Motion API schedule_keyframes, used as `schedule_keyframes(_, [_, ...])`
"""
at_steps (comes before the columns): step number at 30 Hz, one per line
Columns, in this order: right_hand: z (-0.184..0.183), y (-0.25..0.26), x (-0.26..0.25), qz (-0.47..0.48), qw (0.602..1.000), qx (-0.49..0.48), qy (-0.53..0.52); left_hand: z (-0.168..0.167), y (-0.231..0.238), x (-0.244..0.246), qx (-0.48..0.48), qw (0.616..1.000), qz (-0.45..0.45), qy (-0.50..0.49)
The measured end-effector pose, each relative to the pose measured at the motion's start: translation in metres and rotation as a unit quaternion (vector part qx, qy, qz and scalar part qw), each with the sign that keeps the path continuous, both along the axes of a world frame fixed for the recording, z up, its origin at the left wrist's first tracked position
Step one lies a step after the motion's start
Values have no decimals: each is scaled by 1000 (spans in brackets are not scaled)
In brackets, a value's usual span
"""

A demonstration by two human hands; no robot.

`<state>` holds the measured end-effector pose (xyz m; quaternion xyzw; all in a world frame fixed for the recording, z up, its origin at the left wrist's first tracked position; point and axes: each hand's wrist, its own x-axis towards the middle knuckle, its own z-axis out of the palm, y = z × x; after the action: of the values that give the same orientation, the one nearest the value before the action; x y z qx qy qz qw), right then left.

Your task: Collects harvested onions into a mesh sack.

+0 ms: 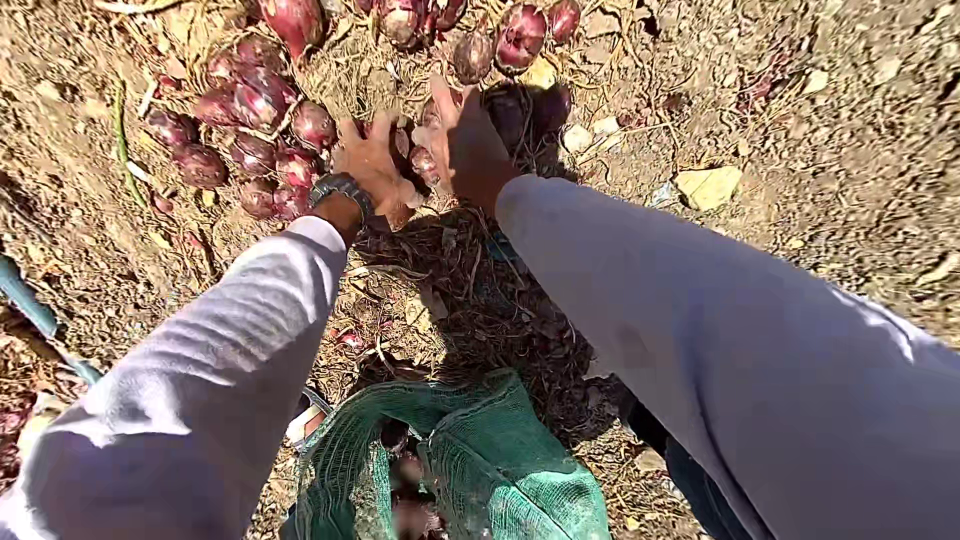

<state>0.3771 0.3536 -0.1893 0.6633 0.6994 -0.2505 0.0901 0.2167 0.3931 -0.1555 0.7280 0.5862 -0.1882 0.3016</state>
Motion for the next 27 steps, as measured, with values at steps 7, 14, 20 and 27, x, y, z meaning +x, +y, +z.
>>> schedule_keyframes(7, [67, -174, -61, -279, 887, -40, 366, 70, -158, -127, -303, 809, 411, -289])
schedule_keyframes(14, [69, -418, -123, -233, 699, -584, 341, 61, -326, -197, -476, 879, 20, -36])
schedule_keyframes(20, [52, -212, -78, -275, 945, -48, 171, 23, -139, -122, 19, 990, 133, -32])
schedule_keyframes(27, [-6, -45, -13, -84, 993, -76, -42, -12, -47, -64, -24, 993, 95, 70])
